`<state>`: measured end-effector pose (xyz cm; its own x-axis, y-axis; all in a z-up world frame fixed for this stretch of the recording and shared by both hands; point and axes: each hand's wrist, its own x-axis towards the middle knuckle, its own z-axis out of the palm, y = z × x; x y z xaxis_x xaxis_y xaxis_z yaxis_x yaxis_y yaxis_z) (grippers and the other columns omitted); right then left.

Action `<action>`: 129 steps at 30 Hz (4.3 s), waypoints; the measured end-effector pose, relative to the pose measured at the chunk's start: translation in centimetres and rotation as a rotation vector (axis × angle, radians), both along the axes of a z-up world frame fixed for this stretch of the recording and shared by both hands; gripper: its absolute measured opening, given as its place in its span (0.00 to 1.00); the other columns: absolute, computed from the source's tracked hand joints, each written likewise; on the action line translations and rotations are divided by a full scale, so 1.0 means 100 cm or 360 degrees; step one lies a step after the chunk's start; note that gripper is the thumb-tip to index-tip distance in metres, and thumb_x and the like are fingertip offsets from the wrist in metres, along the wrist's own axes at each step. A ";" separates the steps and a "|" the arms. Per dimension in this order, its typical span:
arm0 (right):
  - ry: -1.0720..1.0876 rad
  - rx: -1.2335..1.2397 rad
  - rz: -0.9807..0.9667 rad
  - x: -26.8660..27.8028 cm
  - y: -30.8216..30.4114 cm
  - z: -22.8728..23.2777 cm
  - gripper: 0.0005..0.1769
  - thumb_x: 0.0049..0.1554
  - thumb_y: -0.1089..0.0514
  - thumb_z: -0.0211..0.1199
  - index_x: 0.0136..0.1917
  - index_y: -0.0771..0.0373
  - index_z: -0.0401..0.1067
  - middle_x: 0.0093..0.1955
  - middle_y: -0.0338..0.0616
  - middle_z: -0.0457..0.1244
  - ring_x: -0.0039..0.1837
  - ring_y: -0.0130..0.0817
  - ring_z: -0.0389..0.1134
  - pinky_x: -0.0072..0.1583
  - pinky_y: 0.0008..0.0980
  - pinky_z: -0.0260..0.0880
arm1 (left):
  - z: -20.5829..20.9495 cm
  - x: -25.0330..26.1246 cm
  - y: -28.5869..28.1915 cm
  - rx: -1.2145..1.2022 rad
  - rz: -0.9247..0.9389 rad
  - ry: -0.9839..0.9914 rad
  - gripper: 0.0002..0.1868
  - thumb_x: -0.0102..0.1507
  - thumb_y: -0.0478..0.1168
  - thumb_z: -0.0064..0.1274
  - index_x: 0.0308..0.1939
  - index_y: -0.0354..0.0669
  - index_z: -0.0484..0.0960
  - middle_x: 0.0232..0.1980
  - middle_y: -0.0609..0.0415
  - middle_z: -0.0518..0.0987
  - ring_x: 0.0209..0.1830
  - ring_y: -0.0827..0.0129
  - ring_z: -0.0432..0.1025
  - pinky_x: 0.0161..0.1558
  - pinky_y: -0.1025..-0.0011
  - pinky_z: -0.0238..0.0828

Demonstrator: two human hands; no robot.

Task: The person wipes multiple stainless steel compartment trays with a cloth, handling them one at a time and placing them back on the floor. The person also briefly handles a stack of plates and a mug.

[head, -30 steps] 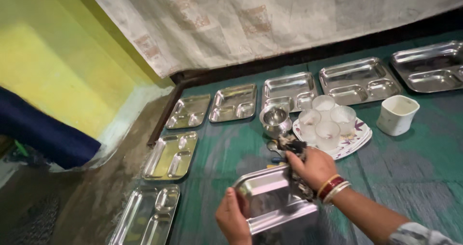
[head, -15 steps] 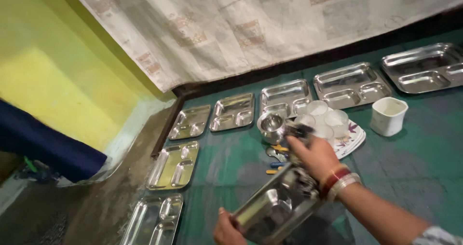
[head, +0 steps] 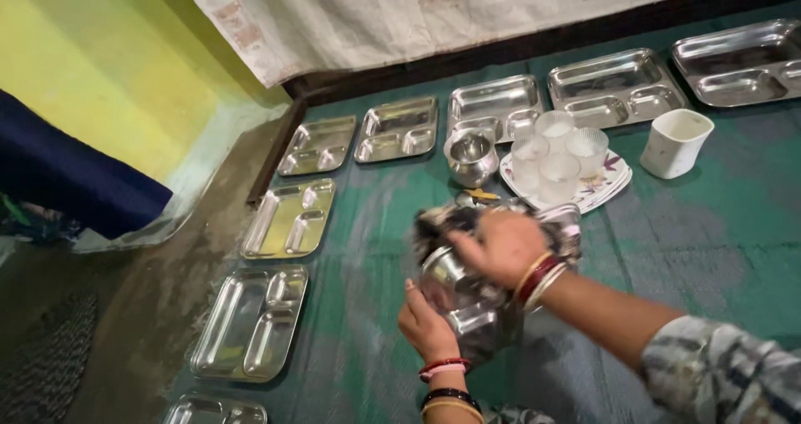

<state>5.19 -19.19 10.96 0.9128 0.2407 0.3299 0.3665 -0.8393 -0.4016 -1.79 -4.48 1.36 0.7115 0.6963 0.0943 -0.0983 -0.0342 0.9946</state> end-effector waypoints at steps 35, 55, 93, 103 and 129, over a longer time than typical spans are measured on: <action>0.0087 0.1445 -0.0379 0.057 -0.168 0.016 0.28 0.63 0.37 0.67 0.47 0.68 0.74 0.43 0.42 0.68 0.45 0.33 0.65 0.49 0.41 0.66 | 0.051 -0.017 -0.029 0.0563 -0.1192 -0.0383 0.17 0.73 0.47 0.42 0.51 0.40 0.83 0.48 0.51 0.85 0.41 0.67 0.78 0.38 0.67 0.71; -0.0496 0.1228 0.0316 0.010 -0.082 -0.110 0.34 0.66 0.49 0.51 0.79 0.70 0.53 0.74 0.62 0.57 0.76 0.53 0.58 0.80 0.47 0.53 | 0.070 -0.007 -0.053 0.0662 0.0040 -0.0046 0.25 0.71 0.56 0.47 0.31 0.37 0.76 0.28 0.41 0.76 0.28 0.46 0.70 0.32 0.57 0.65; 0.0052 0.1764 -0.0059 -0.045 -0.086 -0.160 0.20 0.62 0.59 0.51 0.66 0.66 0.68 0.61 0.52 0.65 0.63 0.40 0.67 0.68 0.37 0.65 | 0.051 0.017 -0.014 0.0487 0.0110 0.0148 0.24 0.72 0.53 0.43 0.36 0.36 0.81 0.30 0.50 0.80 0.29 0.66 0.70 0.35 0.63 0.68; -0.0812 0.0524 0.0515 -0.051 -0.017 -0.017 0.32 0.46 0.57 0.61 0.65 0.61 0.68 0.66 0.56 0.62 0.70 0.58 0.59 0.70 0.60 0.50 | 0.064 0.012 -0.041 0.0616 -0.0268 -0.0420 0.13 0.68 0.40 0.52 0.46 0.30 0.79 0.45 0.45 0.82 0.44 0.61 0.78 0.48 0.62 0.74; 0.1127 0.0785 0.0132 -0.041 -0.299 -0.076 0.27 0.61 0.42 0.54 0.49 0.70 0.77 0.41 0.42 0.68 0.44 0.31 0.66 0.48 0.36 0.68 | 0.111 0.030 -0.122 0.0906 -0.0758 -0.0363 0.23 0.65 0.51 0.60 0.55 0.37 0.79 0.72 0.32 0.63 0.73 0.42 0.60 0.66 0.56 0.60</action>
